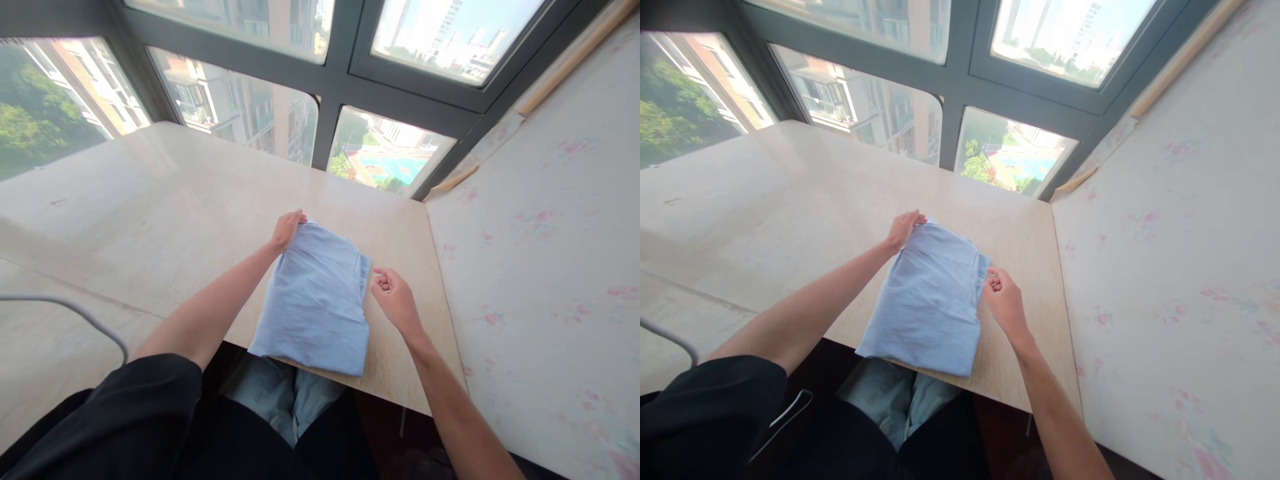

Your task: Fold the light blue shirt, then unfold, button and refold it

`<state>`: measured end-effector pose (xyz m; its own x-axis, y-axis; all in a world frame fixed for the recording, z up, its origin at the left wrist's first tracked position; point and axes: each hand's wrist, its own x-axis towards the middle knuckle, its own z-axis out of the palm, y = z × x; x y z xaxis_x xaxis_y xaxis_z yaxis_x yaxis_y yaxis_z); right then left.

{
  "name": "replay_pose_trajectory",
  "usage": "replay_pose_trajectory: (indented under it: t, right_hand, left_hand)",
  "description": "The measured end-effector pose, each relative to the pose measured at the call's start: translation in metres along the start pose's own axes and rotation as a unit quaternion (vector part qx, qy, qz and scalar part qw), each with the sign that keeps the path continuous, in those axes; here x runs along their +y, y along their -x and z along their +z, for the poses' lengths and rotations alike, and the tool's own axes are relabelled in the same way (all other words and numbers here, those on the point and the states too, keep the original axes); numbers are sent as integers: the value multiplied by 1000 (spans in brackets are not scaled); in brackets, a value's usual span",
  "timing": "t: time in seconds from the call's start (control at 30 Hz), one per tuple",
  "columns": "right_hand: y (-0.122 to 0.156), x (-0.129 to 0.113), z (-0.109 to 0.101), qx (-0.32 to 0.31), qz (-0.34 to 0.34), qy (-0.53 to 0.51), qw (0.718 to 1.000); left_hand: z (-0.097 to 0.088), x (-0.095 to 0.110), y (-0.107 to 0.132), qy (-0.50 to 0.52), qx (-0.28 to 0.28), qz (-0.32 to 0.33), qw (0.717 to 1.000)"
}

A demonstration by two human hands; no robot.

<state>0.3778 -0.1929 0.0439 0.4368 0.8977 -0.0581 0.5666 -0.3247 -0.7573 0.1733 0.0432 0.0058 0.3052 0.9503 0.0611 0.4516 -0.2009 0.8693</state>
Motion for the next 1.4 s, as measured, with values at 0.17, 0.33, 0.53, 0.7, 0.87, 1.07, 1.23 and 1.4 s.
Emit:
replay_pose_trajectory:
  t: [0.17, 0.33, 0.53, 0.7, 0.87, 1.07, 1.23, 1.4]
  right_hand:
    - [-23, -57, 40, -12, -176, 19, 984]
    - [-76, -97, 107, -21, -261, 129, 956]
    - [-118, -85, 158, -105, -272, 270, 918]
    - [-128, -59, 165, -129, -269, 246, 922]
    - [-135, -51, 162, -146, -270, 228, 924]
    - [-128, -52, 165, -80, -232, 257, 935]
    - [-131, -52, 160, -122, -189, 279, 934]
    - [-141, -52, 150, -207, -177, 282, 920]
  left_hand:
    - [-5, 3, 54, -133, 9, 68, 989]
    - [7, 12, 133, -315, -67, 136, 937]
    - [0, 7, 172, -318, -93, 163, 929]
    - [-7, -6, 202, -325, -71, 184, 925]
    - [-17, -22, 244, -321, -54, 203, 924]
    - [-27, -40, 277, -307, -20, 194, 931]
    - [-26, -39, 281, -308, -14, 187, 933]
    - [-28, -35, 280, -300, -26, 180, 936]
